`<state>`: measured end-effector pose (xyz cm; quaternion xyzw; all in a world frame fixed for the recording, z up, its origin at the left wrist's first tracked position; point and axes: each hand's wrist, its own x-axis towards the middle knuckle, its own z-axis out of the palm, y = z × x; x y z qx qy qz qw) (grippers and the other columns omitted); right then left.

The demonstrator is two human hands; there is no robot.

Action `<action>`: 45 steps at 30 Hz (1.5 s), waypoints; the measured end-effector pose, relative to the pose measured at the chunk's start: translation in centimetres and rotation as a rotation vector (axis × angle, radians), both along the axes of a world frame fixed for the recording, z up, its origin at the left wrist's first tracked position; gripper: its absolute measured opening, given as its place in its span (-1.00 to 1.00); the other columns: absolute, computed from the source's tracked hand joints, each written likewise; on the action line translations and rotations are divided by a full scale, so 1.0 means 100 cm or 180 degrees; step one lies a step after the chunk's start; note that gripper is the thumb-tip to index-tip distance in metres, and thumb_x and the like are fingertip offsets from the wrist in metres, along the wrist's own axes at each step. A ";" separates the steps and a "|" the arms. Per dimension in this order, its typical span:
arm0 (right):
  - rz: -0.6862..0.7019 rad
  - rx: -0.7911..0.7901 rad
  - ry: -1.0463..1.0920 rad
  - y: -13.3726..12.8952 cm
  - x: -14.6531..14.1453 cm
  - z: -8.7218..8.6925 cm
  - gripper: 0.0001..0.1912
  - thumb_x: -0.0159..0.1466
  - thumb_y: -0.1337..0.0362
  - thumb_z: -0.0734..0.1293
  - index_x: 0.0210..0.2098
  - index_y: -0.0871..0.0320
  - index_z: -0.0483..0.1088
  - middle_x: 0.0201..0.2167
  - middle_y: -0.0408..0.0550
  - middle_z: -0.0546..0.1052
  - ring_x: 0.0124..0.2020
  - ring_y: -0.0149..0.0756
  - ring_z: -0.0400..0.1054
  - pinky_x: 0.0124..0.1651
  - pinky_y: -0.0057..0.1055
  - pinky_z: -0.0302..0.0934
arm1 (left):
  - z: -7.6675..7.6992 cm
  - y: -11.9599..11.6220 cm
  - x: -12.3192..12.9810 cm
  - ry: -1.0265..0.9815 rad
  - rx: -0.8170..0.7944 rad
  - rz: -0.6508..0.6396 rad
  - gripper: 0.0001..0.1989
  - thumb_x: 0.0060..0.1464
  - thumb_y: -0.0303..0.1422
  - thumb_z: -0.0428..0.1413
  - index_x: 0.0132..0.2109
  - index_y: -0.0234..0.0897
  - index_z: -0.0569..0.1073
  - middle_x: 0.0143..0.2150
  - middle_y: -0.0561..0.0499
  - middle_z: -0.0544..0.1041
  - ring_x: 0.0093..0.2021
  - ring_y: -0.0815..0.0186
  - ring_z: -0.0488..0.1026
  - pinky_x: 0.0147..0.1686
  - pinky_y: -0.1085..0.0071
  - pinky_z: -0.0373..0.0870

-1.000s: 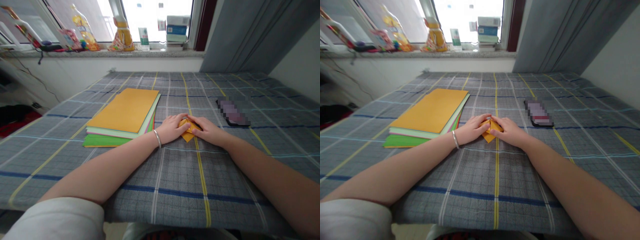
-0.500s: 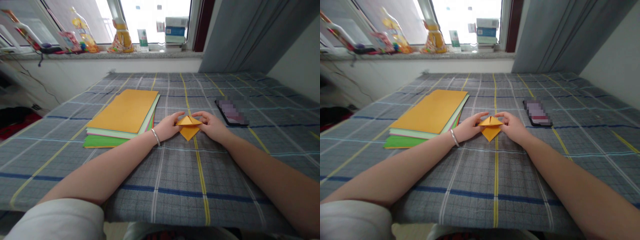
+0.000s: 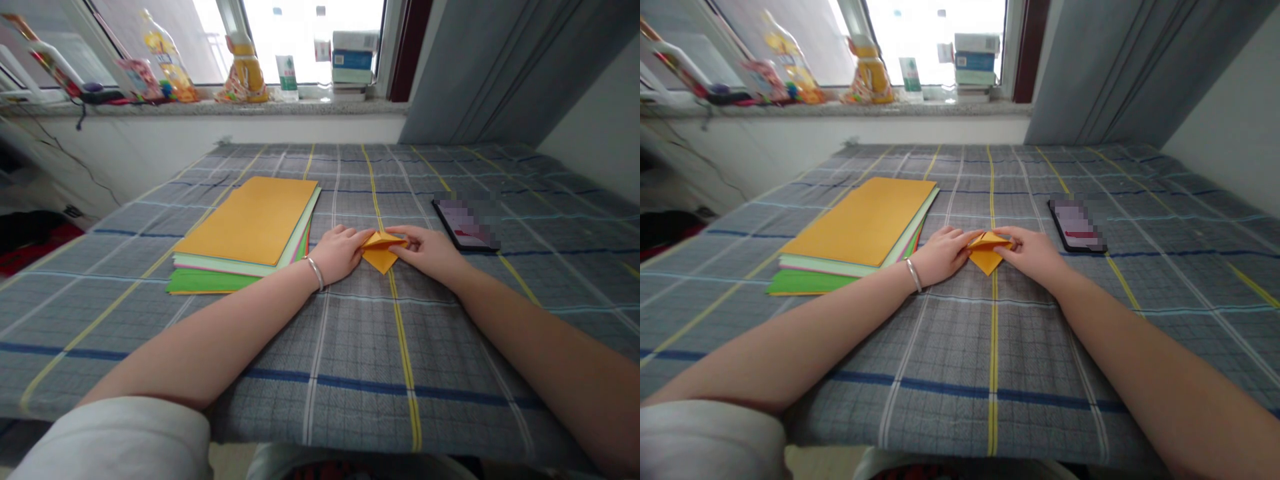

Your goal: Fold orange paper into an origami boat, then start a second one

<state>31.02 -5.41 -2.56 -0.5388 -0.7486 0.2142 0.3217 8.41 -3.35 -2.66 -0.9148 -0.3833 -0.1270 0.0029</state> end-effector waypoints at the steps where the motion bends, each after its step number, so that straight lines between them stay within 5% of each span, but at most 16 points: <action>1: 0.0151 -0.0134 0.0103 0.001 0.001 -0.001 -0.56 0.16 0.19 0.37 0.05 0.07 0.47 -0.27 -0.06 0.60 -0.38 -0.26 0.45 -0.28 -0.28 0.35 | 0.000 0.000 0.000 0.0014 0.0014 -0.0037 -0.53 0.28 -0.35 -0.11 0.30 -0.29 0.24 -0.05 -0.14 0.52 -0.07 0.16 0.40 0.03 0.19 0.29; 5: 0.0416 -0.0539 0.0324 0.002 -0.002 -0.004 -0.44 0.12 0.17 0.41 0.13 0.02 0.40 0.04 0.00 0.53 -0.12 -0.16 0.48 -0.07 -0.20 0.39 | 0.002 -0.002 0.002 -0.0027 -0.0061 -0.0026 -0.50 0.28 -0.22 -0.06 0.29 -0.29 0.23 0.03 -0.15 0.51 -0.02 0.13 0.39 0.06 0.15 0.26; 12: -0.0036 -0.0441 -0.0504 -0.005 -0.010 -0.008 -0.06 -0.02 -0.03 0.50 0.29 0.03 0.19 0.13 0.06 0.46 -0.16 -0.04 0.48 -0.05 -0.03 0.37 | 0.003 -0.004 0.009 -0.0050 -0.0152 0.0196 -0.41 0.19 -0.09 0.05 0.28 -0.26 0.27 0.05 -0.10 0.52 0.01 0.07 0.39 0.06 0.13 0.26; 21: -0.0007 -0.0221 -0.1196 -0.009 -0.011 0.002 -0.13 0.08 -0.06 0.41 0.31 0.04 0.15 0.17 0.10 0.42 0.11 0.08 0.34 0.10 0.01 0.23 | 0.001 -0.004 0.010 -0.0075 -0.0115 0.0206 -0.45 0.17 -0.16 0.05 0.27 -0.24 0.28 0.04 -0.07 0.53 -0.01 0.08 0.39 0.05 0.14 0.26; 25: -0.0232 0.0051 -0.1808 -0.008 -0.011 0.005 -0.09 0.03 -0.17 0.40 0.29 0.06 0.20 0.01 0.17 0.49 0.04 0.20 0.35 0.03 0.10 0.20 | 0.001 -0.004 0.010 -0.0062 -0.0096 0.0201 -0.44 0.16 -0.17 0.06 0.27 -0.23 0.28 0.02 -0.08 0.54 -0.02 0.08 0.39 0.03 0.13 0.27; 32: 0.0281 -0.0101 -0.0687 0.000 0.006 -0.004 -0.32 0.07 0.05 0.43 0.16 0.06 0.30 -0.14 0.02 0.50 -0.21 -0.13 0.40 -0.21 -0.22 0.30 | 0.001 -0.005 0.009 -0.0042 -0.0010 0.0197 -0.46 0.18 -0.17 0.04 0.27 -0.22 0.29 -0.02 -0.10 0.54 -0.04 0.09 0.38 0.01 0.15 0.28; 37: 0.0403 -0.0015 -0.0310 0.005 0.015 -0.003 -0.71 0.14 0.16 0.36 -0.16 0.12 0.44 -0.23 -0.03 0.49 -0.51 -0.40 0.25 -0.42 -0.34 0.24 | 0.000 -0.004 0.008 0.0077 0.0113 0.0097 -0.53 0.28 -0.25 -0.06 0.30 -0.13 0.27 -0.10 -0.09 0.53 -0.12 0.15 0.37 -0.03 0.20 0.28; 45: 0.1115 0.0648 -0.0701 0.002 0.020 0.006 -0.73 0.20 0.25 0.33 -0.12 0.01 0.56 -0.08 0.00 0.55 -0.04 -0.16 0.41 0.08 -0.12 0.27 | 0.001 -0.003 0.003 0.0383 0.0254 -0.0118 -0.54 0.31 -0.28 -0.12 0.31 -0.04 0.26 -0.09 -0.11 0.45 -0.12 0.16 0.33 -0.05 0.21 0.29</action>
